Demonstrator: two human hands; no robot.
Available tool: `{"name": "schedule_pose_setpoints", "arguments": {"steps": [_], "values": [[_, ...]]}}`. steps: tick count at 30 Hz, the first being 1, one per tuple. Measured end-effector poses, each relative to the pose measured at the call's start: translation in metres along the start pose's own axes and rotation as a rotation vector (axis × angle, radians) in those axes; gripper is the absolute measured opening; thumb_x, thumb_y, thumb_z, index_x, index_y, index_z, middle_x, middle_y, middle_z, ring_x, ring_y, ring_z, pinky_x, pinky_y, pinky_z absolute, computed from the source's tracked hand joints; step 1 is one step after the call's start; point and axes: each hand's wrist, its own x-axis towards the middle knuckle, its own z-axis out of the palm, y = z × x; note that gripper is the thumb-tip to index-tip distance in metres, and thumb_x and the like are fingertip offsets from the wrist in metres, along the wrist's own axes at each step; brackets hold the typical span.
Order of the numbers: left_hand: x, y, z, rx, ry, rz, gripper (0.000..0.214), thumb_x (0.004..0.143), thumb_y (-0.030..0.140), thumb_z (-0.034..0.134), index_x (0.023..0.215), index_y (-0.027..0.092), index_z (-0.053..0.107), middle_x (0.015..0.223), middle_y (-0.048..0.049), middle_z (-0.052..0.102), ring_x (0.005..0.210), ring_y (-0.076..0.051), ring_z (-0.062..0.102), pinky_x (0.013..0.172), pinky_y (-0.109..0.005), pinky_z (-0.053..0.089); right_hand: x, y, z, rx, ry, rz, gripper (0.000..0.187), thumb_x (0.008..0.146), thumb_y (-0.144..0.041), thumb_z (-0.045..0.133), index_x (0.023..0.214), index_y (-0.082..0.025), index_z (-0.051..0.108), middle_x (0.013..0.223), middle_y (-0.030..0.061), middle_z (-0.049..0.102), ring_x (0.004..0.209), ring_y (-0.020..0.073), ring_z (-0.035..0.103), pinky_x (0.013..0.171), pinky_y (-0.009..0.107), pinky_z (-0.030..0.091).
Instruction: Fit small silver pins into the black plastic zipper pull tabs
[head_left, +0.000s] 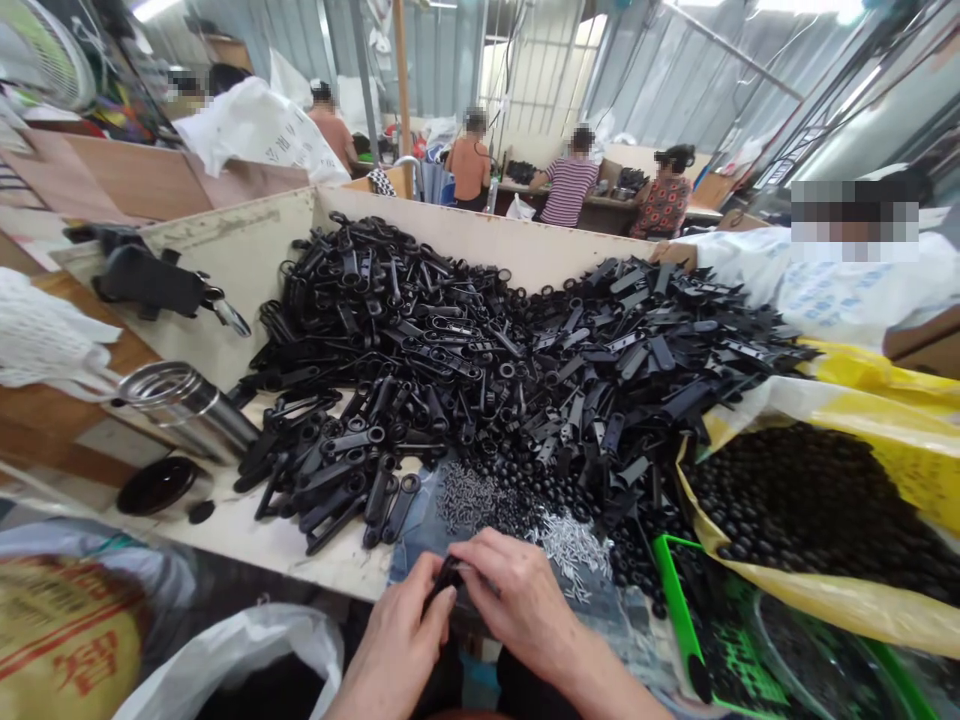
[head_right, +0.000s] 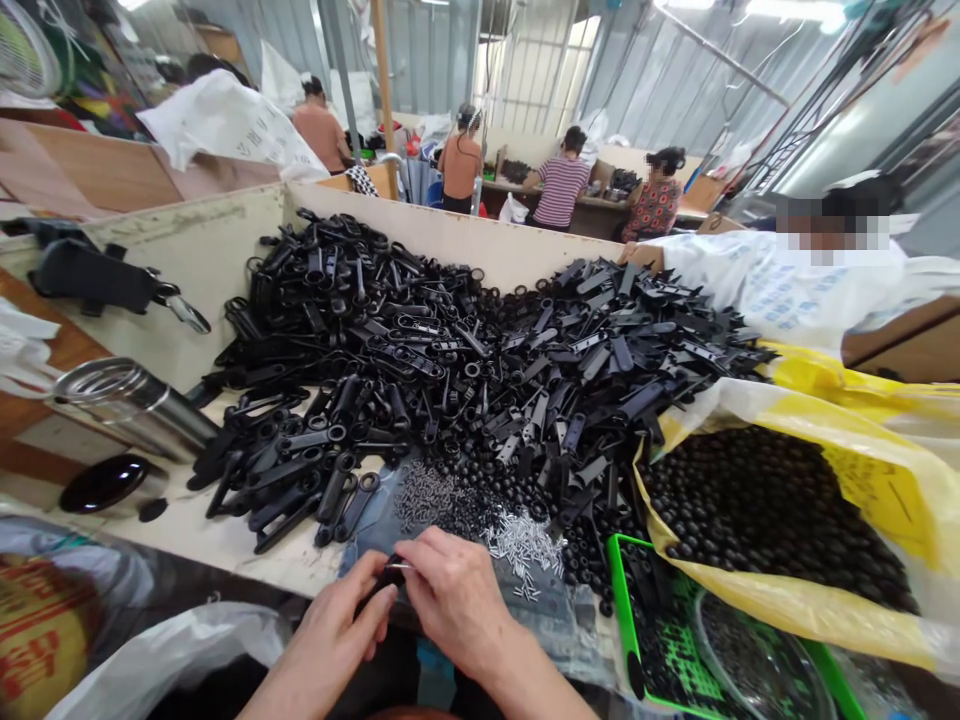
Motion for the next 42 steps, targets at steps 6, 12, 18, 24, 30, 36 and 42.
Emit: {"name": "schedule_pose_setpoints", "arguments": {"steps": [6, 12, 18, 24, 30, 36, 42], "values": [[0.001, 0.003, -0.003, -0.310, -0.117, -0.184, 0.046, 0.085, 0.061, 0.061, 0.105, 0.020, 0.055, 0.061, 0.0094, 0.050, 0.044, -0.006, 0.032, 0.047, -0.023, 0.020, -0.004, 0.021, -0.020, 0.027, 0.017, 0.187, 0.021, 0.099, -0.023, 0.055, 0.107, -0.021, 0.074, 0.090, 0.0033, 0.074, 0.078, 0.0172, 0.070, 0.070, 0.026, 0.052], [0.000, 0.015, -0.005, -0.473, -0.084, -0.212, 0.055, 0.077, 0.052, 0.075, 0.117, 0.018, 0.056, 0.070, 0.0071, 0.053, 0.054, -0.006, 0.038, 0.054, -0.023, 0.023, 0.008, 0.034, -0.013, -0.399, -0.028, 0.173, 0.021, 0.102, -0.018, 0.051, 0.100, -0.022, 0.071, 0.094, 0.0025, 0.071, 0.079, 0.0162, 0.073, 0.066, 0.024, 0.049], [0.001, 0.015, -0.001, -0.482, -0.046, -0.239, 0.049, 0.077, 0.050, 0.074, 0.110, 0.018, 0.057, 0.068, 0.0077, 0.051, 0.054, -0.006, 0.035, 0.054, -0.023, 0.019, 0.022, 0.029, -0.001, -0.514, -0.119, 0.131, 0.015, 0.101, -0.019, 0.056, 0.093, -0.022, 0.069, 0.092, 0.0014, 0.068, 0.068, 0.0139, 0.068, 0.057, 0.023, 0.041], [0.004, 0.018, -0.003, -0.448, -0.067, -0.256, 0.042, 0.077, 0.049, 0.074, 0.103, 0.021, 0.056, 0.069, 0.0079, 0.051, 0.054, -0.007, 0.038, 0.054, -0.022, 0.023, 0.023, 0.029, -0.003, -0.523, -0.184, 0.044, 0.017, 0.097, -0.009, 0.058, 0.088, -0.021, 0.066, 0.092, 0.0020, 0.067, 0.077, 0.0149, 0.068, 0.057, 0.022, 0.039], [0.007, 0.014, -0.005, -0.351, 0.049, -0.191, 0.035, 0.079, 0.047, 0.070, 0.099, 0.021, 0.057, 0.068, 0.0074, 0.053, 0.054, -0.009, 0.044, 0.054, -0.022, 0.030, 0.005, 0.030, -0.008, -0.499, -0.163, 0.073, 0.011, 0.099, -0.017, 0.059, 0.099, -0.022, 0.069, 0.092, 0.0013, 0.069, 0.076, 0.0146, 0.069, 0.061, 0.022, 0.043], [0.026, 0.021, -0.001, 0.310, 0.169, 0.049, 0.014, 0.083, 0.032, 0.059, 0.075, 0.022, 0.057, 0.074, -0.0013, 0.069, 0.076, -0.022, 0.065, 0.066, -0.028, 0.041, -0.022, 0.041, -0.028, -0.310, 0.081, 0.172, 0.023, 0.105, -0.025, 0.049, 0.096, -0.022, 0.070, 0.089, 0.0019, 0.070, 0.077, 0.0153, 0.071, 0.067, 0.023, 0.047], [0.042, 0.036, 0.020, 0.631, 0.183, 0.069, 0.015, 0.091, 0.023, 0.054, 0.079, 0.022, 0.062, 0.077, -0.0069, 0.074, 0.077, -0.026, 0.070, 0.066, -0.030, 0.036, -0.021, 0.042, -0.029, -0.380, 0.029, 0.237, 0.021, 0.103, -0.022, 0.052, 0.091, -0.022, 0.070, 0.088, 0.0017, 0.069, 0.076, 0.0169, 0.071, 0.064, 0.025, 0.046]]}}
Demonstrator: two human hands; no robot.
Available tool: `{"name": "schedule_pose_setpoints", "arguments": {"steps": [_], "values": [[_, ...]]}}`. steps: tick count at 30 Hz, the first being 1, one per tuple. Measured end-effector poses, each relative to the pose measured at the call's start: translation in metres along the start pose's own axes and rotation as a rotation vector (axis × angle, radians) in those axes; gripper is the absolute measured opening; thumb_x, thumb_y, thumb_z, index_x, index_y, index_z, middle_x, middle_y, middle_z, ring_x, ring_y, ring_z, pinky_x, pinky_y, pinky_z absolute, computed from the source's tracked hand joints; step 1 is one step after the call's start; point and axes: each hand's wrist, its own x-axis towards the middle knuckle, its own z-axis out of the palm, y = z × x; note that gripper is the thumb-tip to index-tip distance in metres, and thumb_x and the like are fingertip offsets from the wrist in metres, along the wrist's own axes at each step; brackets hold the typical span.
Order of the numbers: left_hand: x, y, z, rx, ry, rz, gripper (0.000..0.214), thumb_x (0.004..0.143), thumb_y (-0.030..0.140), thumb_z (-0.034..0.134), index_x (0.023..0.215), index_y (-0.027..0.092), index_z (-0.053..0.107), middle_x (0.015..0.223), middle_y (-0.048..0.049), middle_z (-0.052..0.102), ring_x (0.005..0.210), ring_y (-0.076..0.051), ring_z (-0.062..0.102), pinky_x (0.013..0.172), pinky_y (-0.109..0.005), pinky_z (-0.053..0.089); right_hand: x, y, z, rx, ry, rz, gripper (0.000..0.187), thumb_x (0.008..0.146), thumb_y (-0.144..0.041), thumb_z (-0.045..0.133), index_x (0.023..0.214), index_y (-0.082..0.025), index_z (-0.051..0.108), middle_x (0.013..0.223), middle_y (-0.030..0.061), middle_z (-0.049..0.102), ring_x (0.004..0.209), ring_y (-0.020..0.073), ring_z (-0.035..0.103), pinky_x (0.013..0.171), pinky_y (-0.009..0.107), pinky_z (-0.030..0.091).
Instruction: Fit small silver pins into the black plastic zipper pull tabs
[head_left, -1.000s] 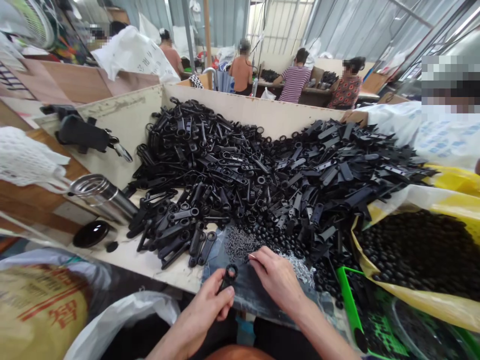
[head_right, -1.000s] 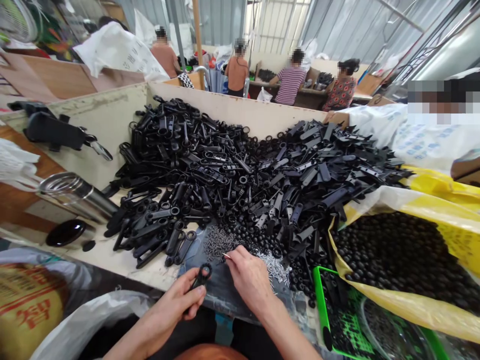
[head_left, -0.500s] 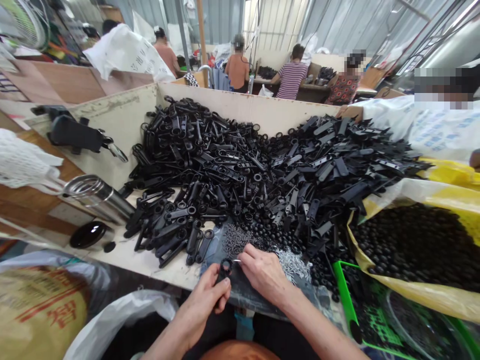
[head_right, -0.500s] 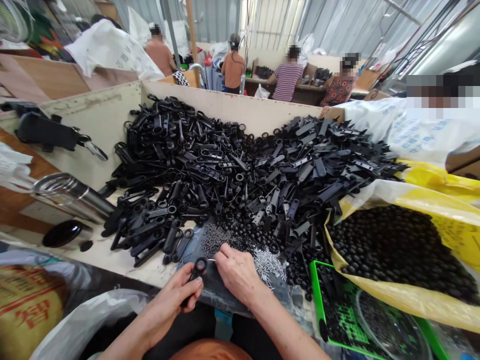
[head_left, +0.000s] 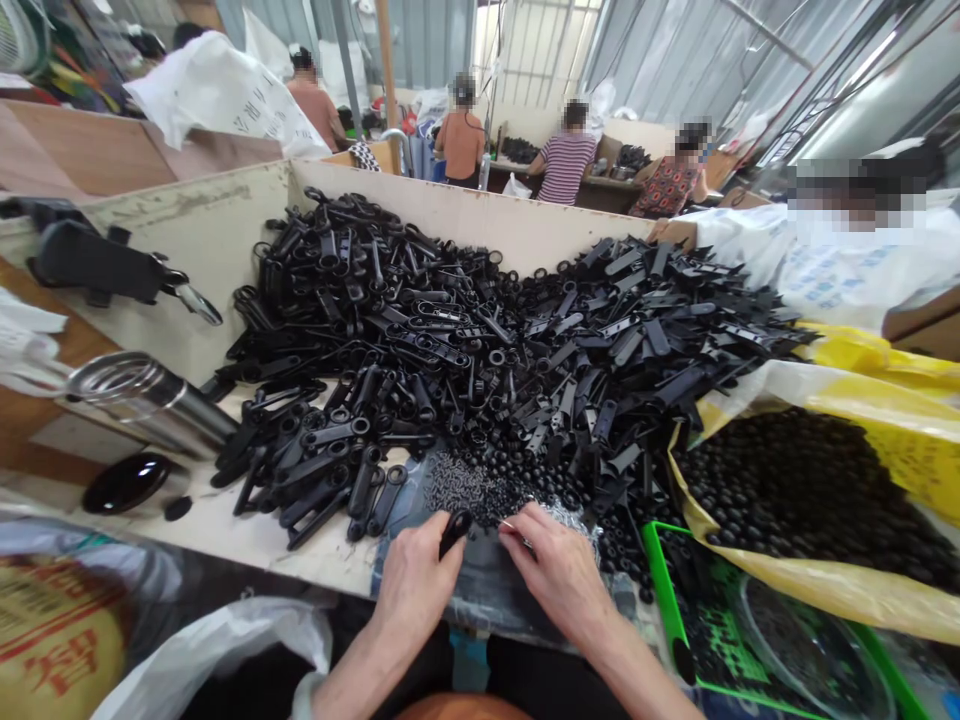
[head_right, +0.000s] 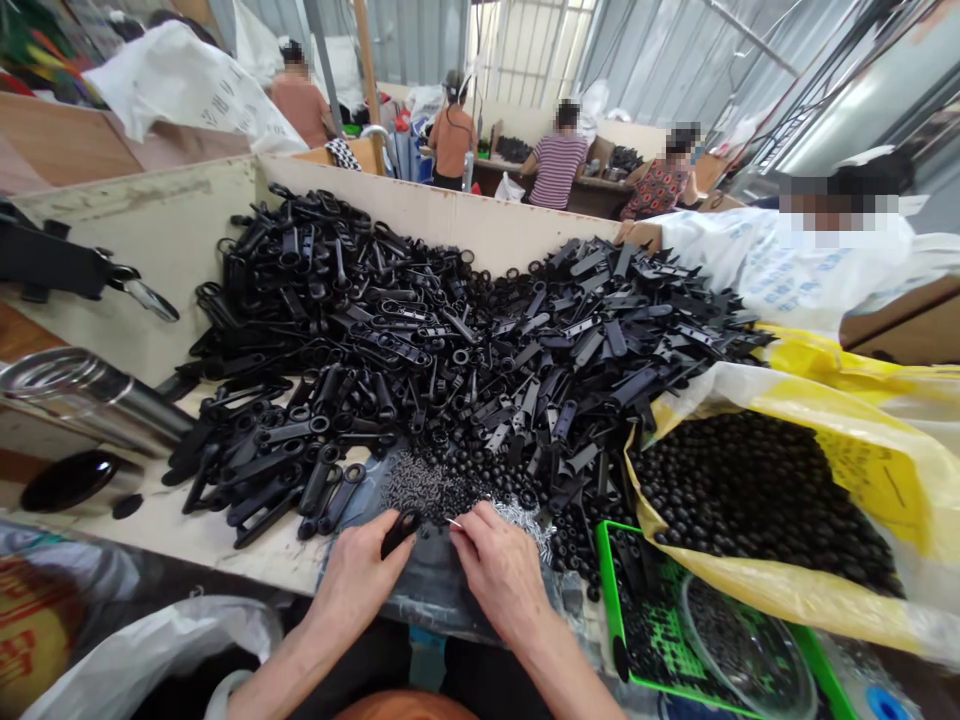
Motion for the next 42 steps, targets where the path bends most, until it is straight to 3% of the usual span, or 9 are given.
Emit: {"name": "schedule_pose_setpoints", "arguments": {"steps": [9, 18, 20, 22, 25, 29, 33, 39, 42], "values": [[0.011, 0.008, 0.010, 0.225, -0.023, 0.022, 0.010, 0.092, 0.018, 0.060, 0.094, 0.021, 0.069, 0.087, -0.0110, 0.079, 0.088, -0.030, 0.075, 0.069, -0.031, 0.041, 0.016, -0.014, 0.010, -0.036, -0.090, 0.120, 0.016, 0.098, -0.020, 0.063, 0.084, -0.022, 0.071, 0.087, 0.0012, 0.071, 0.075, 0.0174, 0.071, 0.060, 0.026, 0.041], [0.004, -0.005, 0.018, 0.150, -0.018, 0.103, 0.017, 0.089, 0.009, 0.053, 0.088, 0.019, 0.066, 0.084, -0.0119, 0.077, 0.084, -0.031, 0.074, 0.068, -0.032, 0.042, 0.011, -0.013, 0.009, 0.084, -0.093, 0.138, 0.018, 0.096, -0.015, 0.061, 0.084, -0.020, 0.073, 0.086, 0.0028, 0.069, 0.074, 0.0176, 0.068, 0.063, 0.026, 0.041], [0.002, -0.008, 0.015, 0.084, -0.003, 0.129, 0.017, 0.093, 0.015, 0.051, 0.083, 0.020, 0.064, 0.081, -0.0079, 0.075, 0.080, -0.025, 0.072, 0.068, -0.029, 0.043, 0.008, -0.013, 0.006, 0.262, -0.053, 0.168, 0.018, 0.096, -0.019, 0.062, 0.082, -0.020, 0.074, 0.079, 0.0007, 0.066, 0.072, 0.0158, 0.064, 0.063, 0.024, 0.041], [0.000, -0.010, 0.011, -0.049, 0.015, 0.119, 0.021, 0.097, 0.029, 0.050, 0.083, 0.021, 0.062, 0.074, -0.0037, 0.070, 0.070, -0.020, 0.068, 0.063, -0.026, 0.043, 0.008, -0.015, 0.004, 0.604, 0.008, 0.233, 0.019, 0.093, -0.028, 0.064, 0.080, -0.020, 0.075, 0.072, -0.0010, 0.062, 0.065, 0.0141, 0.057, 0.060, 0.024, 0.040], [-0.003, -0.009, 0.006, -0.498, -0.041, -0.002, 0.033, 0.092, 0.051, 0.055, 0.088, 0.019, 0.062, 0.057, 0.0044, 0.054, 0.048, -0.013, 0.050, 0.048, -0.022, 0.036, 0.009, -0.025, 0.006, 1.108, 0.065, 0.366, 0.030, 0.087, -0.047, 0.070, 0.080, -0.019, 0.076, 0.065, -0.0026, 0.055, 0.056, 0.0111, 0.042, 0.052, 0.023, 0.032], [-0.011, -0.006, 0.004, -0.909, -0.066, -0.112, 0.045, 0.079, 0.061, 0.069, 0.087, 0.017, 0.062, 0.047, 0.0110, 0.039, 0.040, -0.007, 0.030, 0.042, -0.019, 0.025, 0.010, -0.041, 0.014, 1.375, 0.047, 0.492, 0.044, 0.075, -0.061, 0.080, 0.079, -0.017, 0.075, 0.061, -0.0042, 0.049, 0.052, 0.0078, 0.027, 0.046, 0.021, 0.021], [-0.014, -0.009, 0.006, -0.933, -0.049, -0.129, 0.046, 0.079, 0.063, 0.068, 0.086, 0.018, 0.063, 0.046, 0.0096, 0.042, 0.040, -0.008, 0.032, 0.042, -0.020, 0.026, 0.009, -0.044, 0.022, 1.365, 0.033, 0.511, 0.043, 0.075, -0.061, 0.080, 0.081, -0.018, 0.074, 0.064, -0.0032, 0.052, 0.052, 0.0086, 0.029, 0.047, 0.022, 0.021], [-0.004, -0.020, 0.006, -0.465, 0.210, 0.029, 0.026, 0.085, 0.046, 0.061, 0.076, 0.022, 0.064, 0.068, -0.0045, 0.067, 0.065, -0.022, 0.060, 0.062, -0.029, 0.041, 0.014, -0.037, 0.029, 0.940, 0.220, 0.321, 0.034, 0.085, -0.052, 0.070, 0.073, -0.020, 0.076, 0.072, 0.0025, 0.062, 0.066, 0.0171, 0.051, 0.062, 0.028, 0.038], [0.000, -0.022, 0.006, -0.456, 0.197, 0.029, 0.024, 0.085, 0.044, 0.060, 0.074, 0.023, 0.062, 0.064, -0.0036, 0.066, 0.062, -0.022, 0.061, 0.061, -0.029, 0.039, 0.017, -0.034, 0.033, 0.984, 0.209, 0.369, 0.036, 0.081, -0.054, 0.073, 0.073, -0.020, 0.075, 0.071, 0.0023, 0.062, 0.064, 0.0171, 0.051, 0.061, 0.027, 0.039]]}}
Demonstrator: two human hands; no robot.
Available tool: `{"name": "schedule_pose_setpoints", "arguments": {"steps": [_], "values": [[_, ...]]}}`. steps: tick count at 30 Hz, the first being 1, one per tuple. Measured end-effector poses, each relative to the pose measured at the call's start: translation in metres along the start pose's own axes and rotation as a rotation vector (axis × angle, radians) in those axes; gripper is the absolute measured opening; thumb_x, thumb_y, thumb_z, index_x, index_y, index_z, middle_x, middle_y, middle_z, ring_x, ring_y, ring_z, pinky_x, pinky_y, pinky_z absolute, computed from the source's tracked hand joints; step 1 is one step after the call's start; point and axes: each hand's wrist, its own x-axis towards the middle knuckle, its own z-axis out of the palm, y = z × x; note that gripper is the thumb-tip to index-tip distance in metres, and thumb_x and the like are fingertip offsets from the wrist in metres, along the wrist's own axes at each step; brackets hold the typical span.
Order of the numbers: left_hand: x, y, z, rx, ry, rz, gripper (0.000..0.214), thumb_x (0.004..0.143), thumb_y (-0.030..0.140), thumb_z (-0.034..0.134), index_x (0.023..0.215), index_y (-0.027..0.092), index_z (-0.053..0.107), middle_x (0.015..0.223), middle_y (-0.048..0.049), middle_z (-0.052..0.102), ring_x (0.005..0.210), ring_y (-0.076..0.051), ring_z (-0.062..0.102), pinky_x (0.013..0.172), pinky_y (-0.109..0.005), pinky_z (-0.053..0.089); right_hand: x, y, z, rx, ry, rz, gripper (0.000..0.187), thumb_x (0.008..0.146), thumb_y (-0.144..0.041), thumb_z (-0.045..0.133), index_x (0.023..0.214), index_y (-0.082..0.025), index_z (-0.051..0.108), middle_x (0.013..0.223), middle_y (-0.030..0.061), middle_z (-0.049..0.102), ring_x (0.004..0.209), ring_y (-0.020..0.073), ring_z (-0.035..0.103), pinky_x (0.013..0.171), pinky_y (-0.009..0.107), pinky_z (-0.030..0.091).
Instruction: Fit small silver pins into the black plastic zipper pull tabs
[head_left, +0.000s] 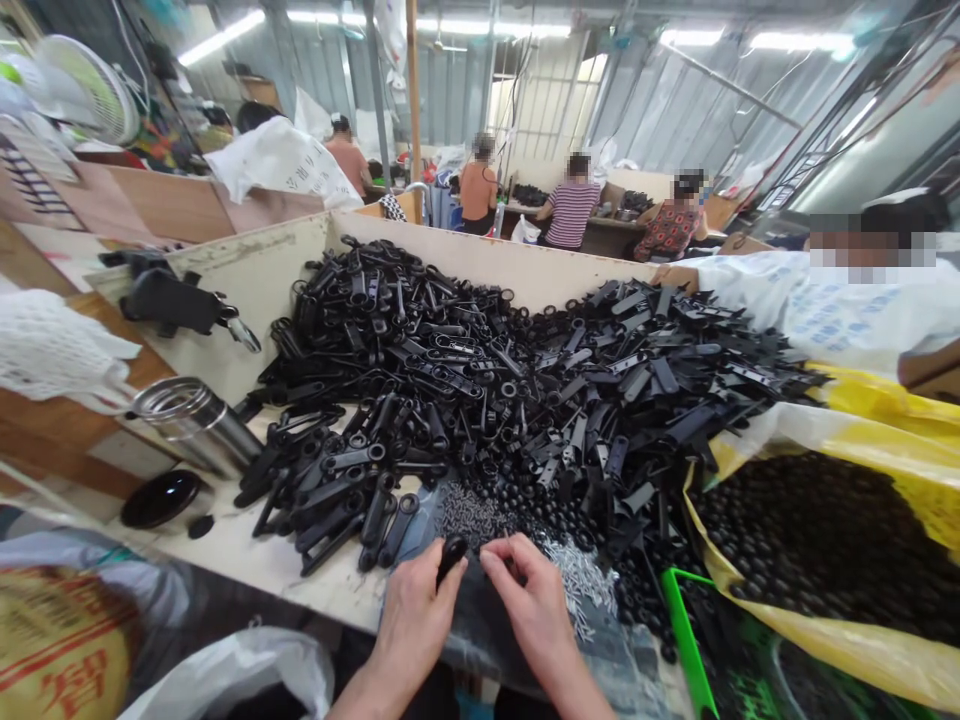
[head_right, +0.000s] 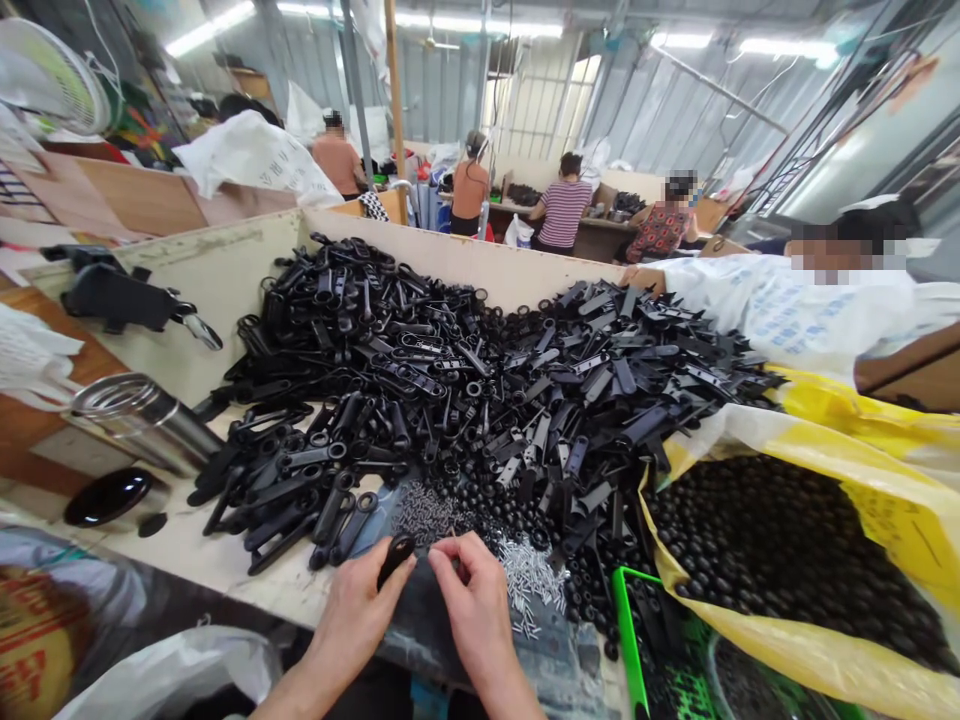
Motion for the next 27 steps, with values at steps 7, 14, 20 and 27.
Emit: {"name": "schedule_pose_setpoints", "arguments": {"steps": [7, 14, 20, 27], "values": [[0.002, -0.003, 0.002, -0.063, -0.068, -0.051, 0.032, 0.091, 0.050, 0.054, 0.077, 0.022, 0.059, 0.047, 0.0050, 0.055, 0.047, -0.017, 0.055, 0.051, -0.025, 0.038, 0.004, 0.000, 0.010, 0.101, -0.061, 0.081, 0.046, 0.083, -0.063, 0.069, 0.085, -0.017, 0.074, 0.059, -0.0025, 0.057, 0.048, 0.0112, 0.040, 0.044, 0.022, 0.032], [0.002, -0.003, 0.000, -0.011, 0.017, 0.026, 0.022, 0.090, 0.041, 0.059, 0.082, 0.022, 0.067, 0.066, -0.0030, 0.068, 0.062, -0.022, 0.062, 0.061, -0.028, 0.042, 0.005, -0.009, 0.019, -0.136, -0.054, -0.143, 0.032, 0.094, -0.045, 0.059, 0.081, -0.019, 0.073, 0.075, 0.0039, 0.069, 0.069, 0.0187, 0.060, 0.065, 0.027, 0.046], [0.000, -0.007, -0.003, -0.008, 0.010, 0.123, 0.008, 0.080, 0.026, 0.065, 0.077, 0.025, 0.072, 0.068, -0.0061, 0.067, 0.071, -0.026, 0.062, 0.079, -0.035, 0.041, 0.012, -0.010, 0.021, -0.223, -0.018, -0.152, 0.022, 0.095, -0.032, 0.055, 0.082, -0.020, 0.069, 0.078, 0.0039, 0.069, 0.071, 0.0199, 0.061, 0.068, 0.029, 0.044], [0.002, -0.002, -0.009, -0.231, -0.014, -0.111, 0.030, 0.084, 0.048, 0.067, 0.073, 0.021, 0.063, 0.048, 0.0040, 0.051, 0.047, -0.015, 0.046, 0.051, -0.025, 0.034, 0.016, -0.018, 0.013, -0.251, -0.091, -0.190, 0.017, 0.090, -0.030, 0.064, 0.079, -0.022, 0.075, 0.084, 0.0041, 0.070, 0.072, 0.0192, 0.062, 0.063, 0.028, 0.043]]}}
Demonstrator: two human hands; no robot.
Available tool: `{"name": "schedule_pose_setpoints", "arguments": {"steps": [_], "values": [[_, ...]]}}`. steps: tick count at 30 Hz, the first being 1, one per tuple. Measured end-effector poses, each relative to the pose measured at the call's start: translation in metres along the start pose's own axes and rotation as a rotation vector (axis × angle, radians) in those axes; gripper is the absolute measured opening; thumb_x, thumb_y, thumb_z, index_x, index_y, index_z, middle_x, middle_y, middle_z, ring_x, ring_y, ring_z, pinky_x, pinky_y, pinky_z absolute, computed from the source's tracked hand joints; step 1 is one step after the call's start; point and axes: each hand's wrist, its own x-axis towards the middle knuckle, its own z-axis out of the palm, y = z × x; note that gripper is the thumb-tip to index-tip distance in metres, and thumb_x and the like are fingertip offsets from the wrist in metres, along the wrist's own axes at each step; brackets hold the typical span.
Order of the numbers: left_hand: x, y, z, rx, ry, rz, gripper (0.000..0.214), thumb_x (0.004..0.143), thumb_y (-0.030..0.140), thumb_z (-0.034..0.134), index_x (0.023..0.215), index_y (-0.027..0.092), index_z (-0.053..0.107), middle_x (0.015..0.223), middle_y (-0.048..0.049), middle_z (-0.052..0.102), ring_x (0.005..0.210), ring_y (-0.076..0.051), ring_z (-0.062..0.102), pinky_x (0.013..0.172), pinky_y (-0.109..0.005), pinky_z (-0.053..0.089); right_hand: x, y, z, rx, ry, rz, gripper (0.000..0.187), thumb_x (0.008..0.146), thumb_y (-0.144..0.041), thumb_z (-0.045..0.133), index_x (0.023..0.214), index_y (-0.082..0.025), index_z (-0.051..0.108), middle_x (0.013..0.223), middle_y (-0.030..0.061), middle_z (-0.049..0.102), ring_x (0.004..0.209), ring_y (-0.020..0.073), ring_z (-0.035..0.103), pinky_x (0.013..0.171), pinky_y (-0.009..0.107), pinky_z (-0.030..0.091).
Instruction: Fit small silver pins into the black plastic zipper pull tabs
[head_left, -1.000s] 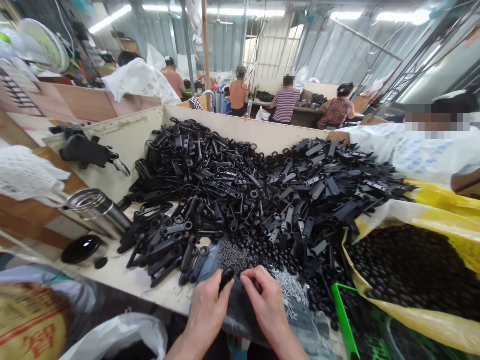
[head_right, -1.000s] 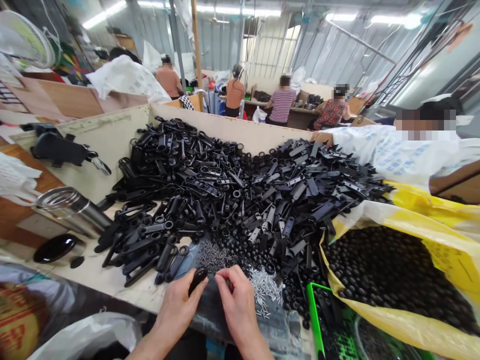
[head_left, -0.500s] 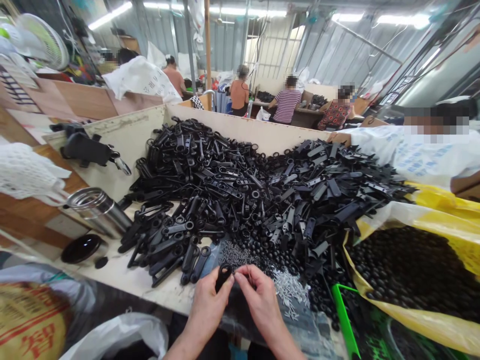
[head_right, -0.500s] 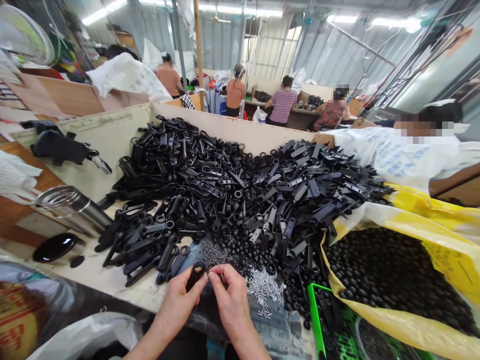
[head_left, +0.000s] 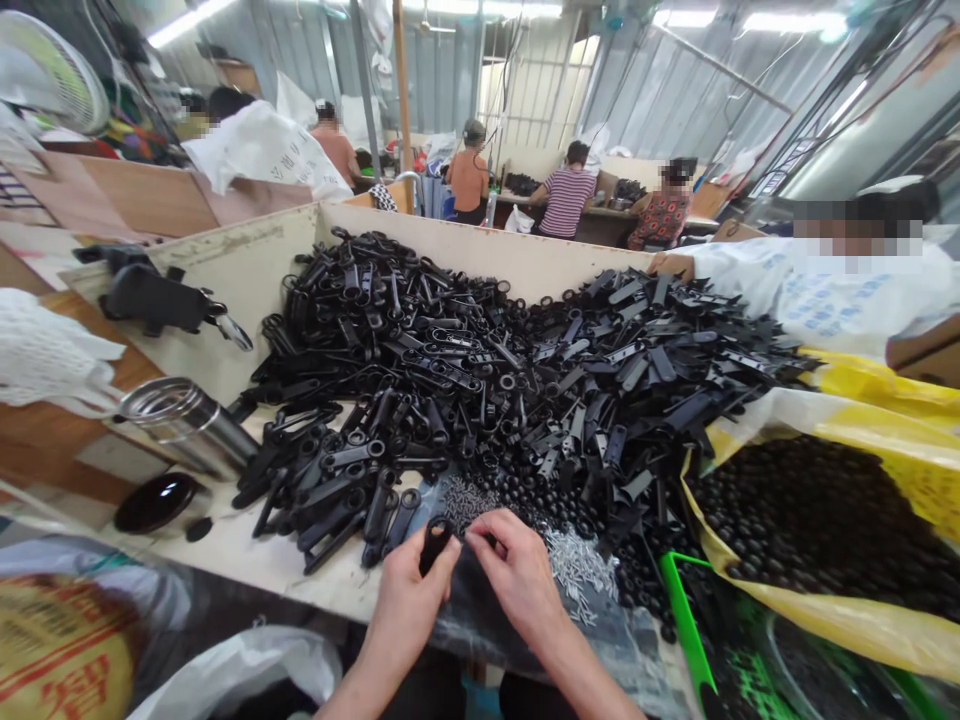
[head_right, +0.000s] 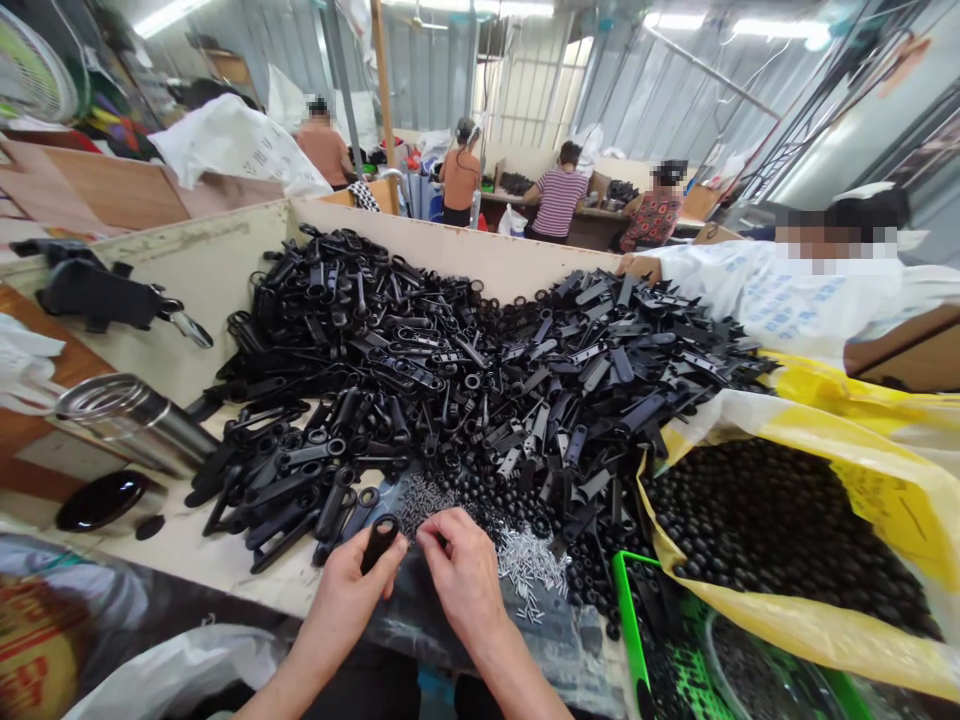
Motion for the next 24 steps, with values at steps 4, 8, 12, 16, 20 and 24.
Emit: {"name": "schedule_pose_setpoints", "arguments": {"steps": [4, 8, 12, 16, 20, 24], "values": [[-0.001, 0.007, 0.004, -0.207, -0.041, -0.158, 0.041, 0.080, 0.059, 0.069, 0.083, 0.018, 0.062, 0.044, 0.0081, 0.048, 0.039, -0.008, 0.033, 0.041, -0.020, 0.024, -0.003, -0.004, -0.005, 0.198, 0.037, 0.036, 0.025, 0.089, -0.041, 0.068, 0.077, -0.020, 0.075, 0.091, 0.0063, 0.068, 0.075, 0.0186, 0.061, 0.061, 0.027, 0.044], [-0.006, 0.015, 0.007, -0.337, -0.076, -0.222, 0.049, 0.074, 0.063, 0.074, 0.083, 0.016, 0.063, 0.045, 0.0074, 0.049, 0.041, -0.007, 0.034, 0.040, -0.017, 0.021, -0.009, -0.008, -0.008, 0.325, 0.014, 0.072, 0.032, 0.086, -0.050, 0.073, 0.077, -0.019, 0.076, 0.083, 0.0043, 0.066, 0.071, 0.0173, 0.057, 0.060, 0.026, 0.043], [-0.010, 0.023, 0.012, -0.468, -0.096, -0.264, 0.051, 0.069, 0.062, 0.080, 0.080, 0.016, 0.062, 0.046, 0.0087, 0.045, 0.042, -0.005, 0.030, 0.041, -0.016, 0.018, -0.013, -0.010, -0.008, 0.378, 0.023, 0.143, 0.035, 0.083, -0.054, 0.075, 0.077, -0.019, 0.077, 0.076, 0.0028, 0.066, 0.067, 0.0164, 0.054, 0.061, 0.026, 0.043], [-0.013, 0.027, 0.018, -0.600, -0.169, -0.334, 0.051, 0.066, 0.060, 0.084, 0.077, 0.017, 0.059, 0.047, 0.0102, 0.043, 0.043, -0.004, 0.027, 0.043, -0.017, 0.016, -0.017, -0.008, -0.007, 0.474, 0.021, 0.241, 0.039, 0.080, -0.058, 0.077, 0.077, -0.019, 0.076, 0.071, 0.0026, 0.069, 0.065, 0.0177, 0.056, 0.063, 0.028, 0.047], [-0.017, 0.030, 0.022, -0.625, -0.208, -0.341, 0.049, 0.068, 0.058, 0.083, 0.077, 0.017, 0.058, 0.046, 0.0103, 0.043, 0.042, -0.004, 0.025, 0.044, -0.019, 0.017, -0.022, -0.002, -0.009, 0.501, 0.039, 0.227, 0.038, 0.080, -0.056, 0.078, 0.077, -0.018, 0.076, 0.075, 0.0031, 0.069, 0.069, 0.0183, 0.058, 0.066, 0.028, 0.047], [-0.019, 0.030, 0.025, -0.603, -0.206, -0.341, 0.049, 0.066, 0.058, 0.084, 0.077, 0.017, 0.059, 0.045, 0.0106, 0.042, 0.042, -0.004, 0.026, 0.043, -0.019, 0.013, -0.025, 0.004, -0.016, 0.459, 0.017, 0.174, 0.033, 0.086, -0.051, 0.075, 0.079, -0.019, 0.075, 0.078, 0.0024, 0.067, 0.072, 0.0174, 0.057, 0.067, 0.026, 0.045]]}}
